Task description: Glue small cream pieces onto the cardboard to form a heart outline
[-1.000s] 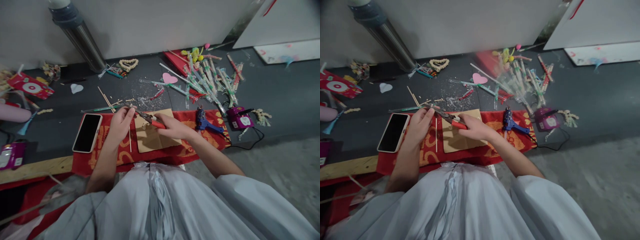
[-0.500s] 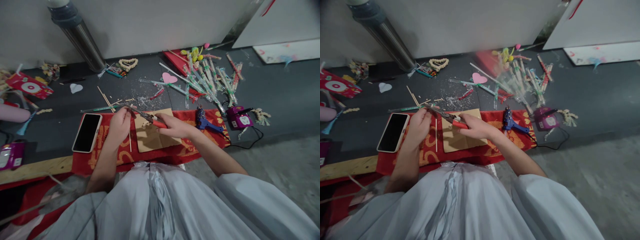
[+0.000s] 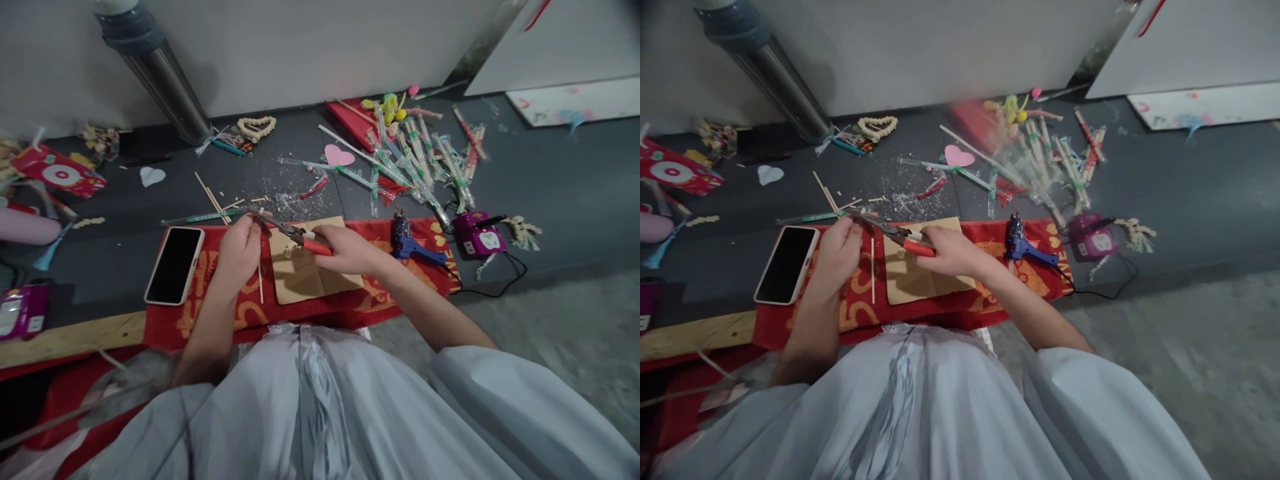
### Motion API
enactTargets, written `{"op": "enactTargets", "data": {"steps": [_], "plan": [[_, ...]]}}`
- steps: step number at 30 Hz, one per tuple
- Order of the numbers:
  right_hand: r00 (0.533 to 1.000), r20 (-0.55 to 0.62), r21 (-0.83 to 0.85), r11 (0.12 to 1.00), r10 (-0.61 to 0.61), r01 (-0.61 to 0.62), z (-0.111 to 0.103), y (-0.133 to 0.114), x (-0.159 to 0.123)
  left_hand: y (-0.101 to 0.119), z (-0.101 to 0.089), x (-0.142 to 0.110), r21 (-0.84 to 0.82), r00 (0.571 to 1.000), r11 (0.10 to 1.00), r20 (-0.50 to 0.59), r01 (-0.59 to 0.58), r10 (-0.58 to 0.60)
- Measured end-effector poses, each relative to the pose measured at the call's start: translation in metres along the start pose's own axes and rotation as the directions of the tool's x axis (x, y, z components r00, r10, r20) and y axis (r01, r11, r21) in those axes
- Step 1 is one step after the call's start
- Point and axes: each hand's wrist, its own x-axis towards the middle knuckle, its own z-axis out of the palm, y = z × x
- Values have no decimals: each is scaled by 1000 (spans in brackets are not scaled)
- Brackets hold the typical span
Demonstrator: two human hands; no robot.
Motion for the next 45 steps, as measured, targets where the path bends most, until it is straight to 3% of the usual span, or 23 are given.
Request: {"op": "enactTargets", "data": {"steps": [7,14,23,30,35,45], "plan": [[998,-27,-73,996,58,-59,8,-7,-2,-7,4,-2,-43,999,998,-7,38,-38],[993,-69,-56,993,98,-102,12,-7,-2,-9,9,-7,69,993,992,-69,104,-99],[993,-50,-41,994,104,-106,10,-6,-4,-9,16,-14,243,987,969,-160,41,-1],[996,50,46,996,79,-82,7,-2,-5,-9,14,-13,269,993,963,-121,32,1],[999,16,47,998,49,-49,7,1,-6,-6,9,-13,153,1000,988,-30,-6,10],[994,-50,-72,992,96,-100,7,-8,-4,-2,8,-8,237,998,970,-46,59,-49]]}}
